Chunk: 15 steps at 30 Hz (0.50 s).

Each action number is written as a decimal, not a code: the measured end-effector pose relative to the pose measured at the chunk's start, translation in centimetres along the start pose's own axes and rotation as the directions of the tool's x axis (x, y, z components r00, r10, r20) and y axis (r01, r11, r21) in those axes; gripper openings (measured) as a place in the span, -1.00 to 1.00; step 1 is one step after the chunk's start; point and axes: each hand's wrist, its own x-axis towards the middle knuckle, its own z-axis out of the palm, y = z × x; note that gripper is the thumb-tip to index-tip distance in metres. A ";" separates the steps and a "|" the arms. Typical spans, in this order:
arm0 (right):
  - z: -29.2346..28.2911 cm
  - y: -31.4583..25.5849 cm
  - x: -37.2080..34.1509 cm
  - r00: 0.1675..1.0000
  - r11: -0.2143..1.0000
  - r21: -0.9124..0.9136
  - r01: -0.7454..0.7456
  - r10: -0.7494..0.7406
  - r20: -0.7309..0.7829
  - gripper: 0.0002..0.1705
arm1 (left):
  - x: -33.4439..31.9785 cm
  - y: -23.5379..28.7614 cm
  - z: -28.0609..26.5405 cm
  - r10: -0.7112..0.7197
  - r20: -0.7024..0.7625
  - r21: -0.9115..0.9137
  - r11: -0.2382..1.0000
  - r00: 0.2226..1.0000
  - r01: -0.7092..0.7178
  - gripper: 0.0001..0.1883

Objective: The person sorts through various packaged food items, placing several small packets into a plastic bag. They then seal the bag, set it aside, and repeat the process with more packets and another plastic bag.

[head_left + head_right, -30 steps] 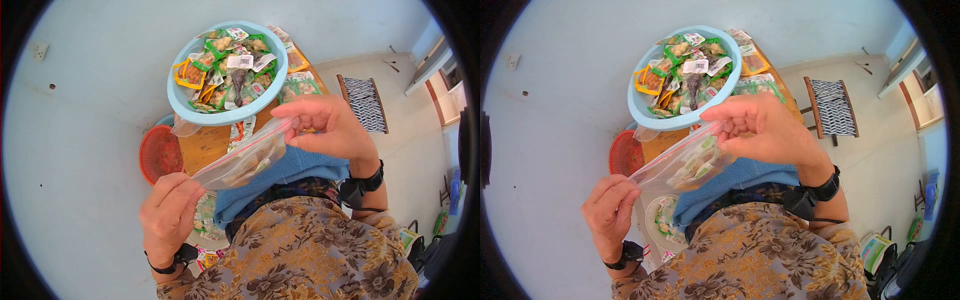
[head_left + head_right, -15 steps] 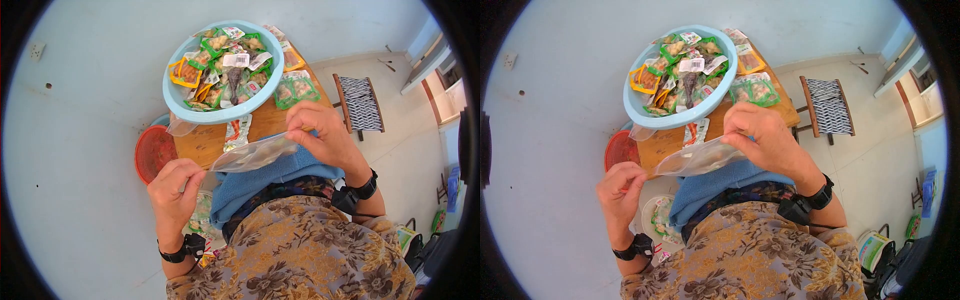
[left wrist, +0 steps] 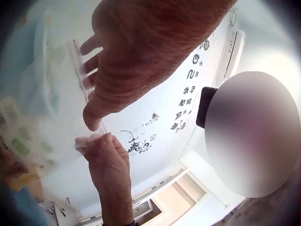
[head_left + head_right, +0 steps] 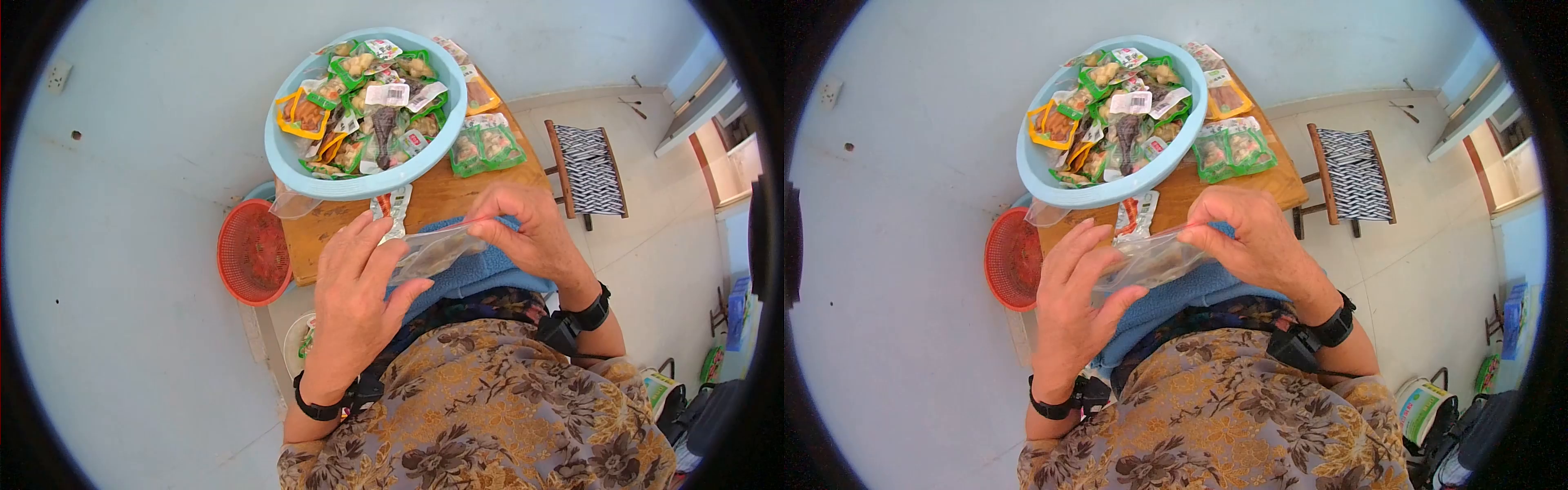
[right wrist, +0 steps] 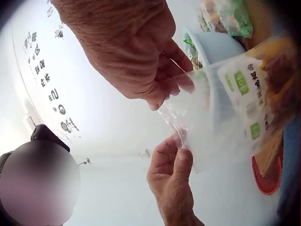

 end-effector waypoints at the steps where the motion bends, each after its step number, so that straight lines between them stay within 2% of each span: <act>1: 0.0 0.1 -0.1 1.000 1.000 -0.001 0.000 0.000 -0.002 -0.83 | 0.2 0.2 0.2 -0.013 -0.007 0.023 1.000 1.000 0.013 -0.57; 7: -0.1 0.4 -0.3 0.999 0.999 0.035 0.036 -0.036 -0.004 -0.83 | 0.4 0.0 1.4 0.038 -0.044 -0.009 0.999 0.998 -0.039 -0.77; 10: -0.2 0.4 -0.4 0.999 0.998 0.053 0.039 -0.039 -0.013 -0.82 | 0.3 0.2 1.6 0.036 -0.092 -0.034 0.999 0.995 -0.039 -0.81; 15: -0.3 0.8 -0.5 0.999 0.996 0.070 0.051 -0.050 -0.023 -0.80 | 0.2 0.3 1.9 0.006 -0.088 -0.077 0.997 0.996 -0.012 -0.82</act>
